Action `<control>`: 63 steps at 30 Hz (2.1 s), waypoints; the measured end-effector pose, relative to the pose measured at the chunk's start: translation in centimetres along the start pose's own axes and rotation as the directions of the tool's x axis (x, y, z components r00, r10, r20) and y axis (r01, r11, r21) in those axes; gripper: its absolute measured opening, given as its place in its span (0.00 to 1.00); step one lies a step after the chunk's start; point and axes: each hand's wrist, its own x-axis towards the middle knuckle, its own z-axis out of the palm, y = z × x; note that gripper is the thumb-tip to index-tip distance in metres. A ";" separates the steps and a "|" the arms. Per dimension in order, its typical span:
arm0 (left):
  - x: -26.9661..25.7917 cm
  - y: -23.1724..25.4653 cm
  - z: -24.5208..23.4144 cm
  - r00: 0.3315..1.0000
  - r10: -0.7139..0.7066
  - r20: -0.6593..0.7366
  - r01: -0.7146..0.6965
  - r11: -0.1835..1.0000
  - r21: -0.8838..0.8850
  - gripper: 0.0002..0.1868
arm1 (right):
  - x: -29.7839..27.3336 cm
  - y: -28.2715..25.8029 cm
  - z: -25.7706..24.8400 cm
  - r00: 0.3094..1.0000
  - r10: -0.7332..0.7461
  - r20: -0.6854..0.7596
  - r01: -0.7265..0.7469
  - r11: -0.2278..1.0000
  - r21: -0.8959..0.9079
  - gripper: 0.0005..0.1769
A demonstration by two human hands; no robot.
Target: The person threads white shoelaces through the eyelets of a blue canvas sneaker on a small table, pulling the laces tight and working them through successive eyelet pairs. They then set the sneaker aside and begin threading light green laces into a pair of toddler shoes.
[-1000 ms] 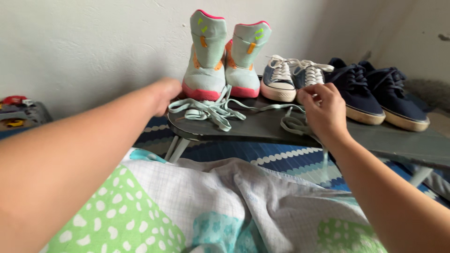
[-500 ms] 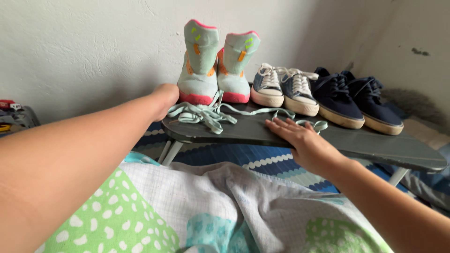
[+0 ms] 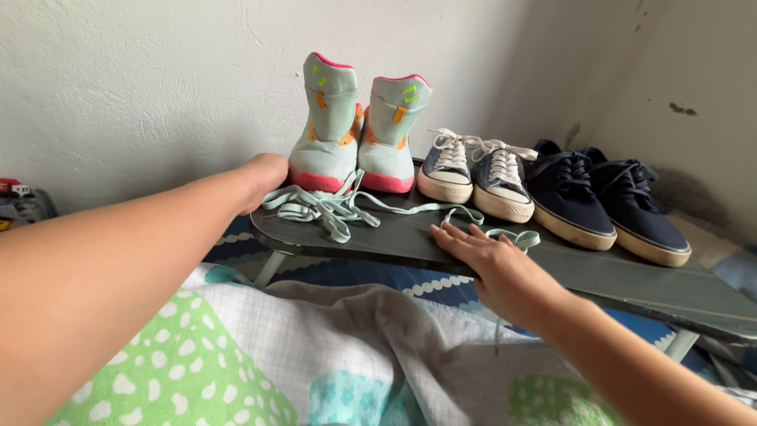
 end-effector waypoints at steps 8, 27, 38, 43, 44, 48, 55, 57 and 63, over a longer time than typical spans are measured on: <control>1.6 -0.5 -0.3 1.000 0.014 0.010 -0.014 1.000 0.001 0.15 | 2.9 2.4 -2.9 0.983 0.035 0.180 -0.055 0.993 0.105 0.47; -9.0 7.9 8.0 0.262 0.960 0.098 -0.717 0.126 0.686 0.11 | 18.5 3.4 1.6 0.928 0.343 -0.143 -0.275 0.893 0.355 0.60; -6.3 5.4 6.0 0.721 0.632 -0.285 -0.413 0.721 0.556 0.54 | 17.2 2.1 1.8 0.935 0.098 -0.340 -0.051 0.988 0.144 0.45; -1.8 5.5 5.8 0.804 0.566 -0.183 -0.372 0.719 0.587 0.57 | 14.6 1.7 -0.2 0.935 0.115 -0.337 -0.072 0.988 0.139 0.41; -0.9 5.6 5.9 0.803 0.565 -0.188 -0.370 0.721 0.586 0.57 | 14.4 1.3 -0.7 0.937 0.100 -0.334 -0.064 0.991 0.118 0.40; 1.9 6.5 6.0 0.816 0.550 -0.176 -0.354 0.718 0.599 0.57 | 13.5 -1.1 -2.2 0.958 0.078 -0.275 -0.096 0.994 -0.053 0.40; -0.6 5.5 5.0 0.714 0.688 -0.132 -0.506 0.637 0.582 0.48 | 10.6 -1.2 -2.0 0.935 0.128 -0.332 -0.088 0.987 0.132 0.38; -3.3 5.0 5.3 0.497 0.850 -0.172 -0.505 0.445 0.739 0.33 | 10.5 0.5 -1.5 0.931 0.210 -0.298 -0.084 0.919 0.384 0.33; -11.3 6.3 6.3 0.896 0.426 0.126 -0.368 0.555 0.746 0.21 | 10.8 5.8 -1.4 0.915 0.313 -0.255 -0.102 0.790 0.604 0.15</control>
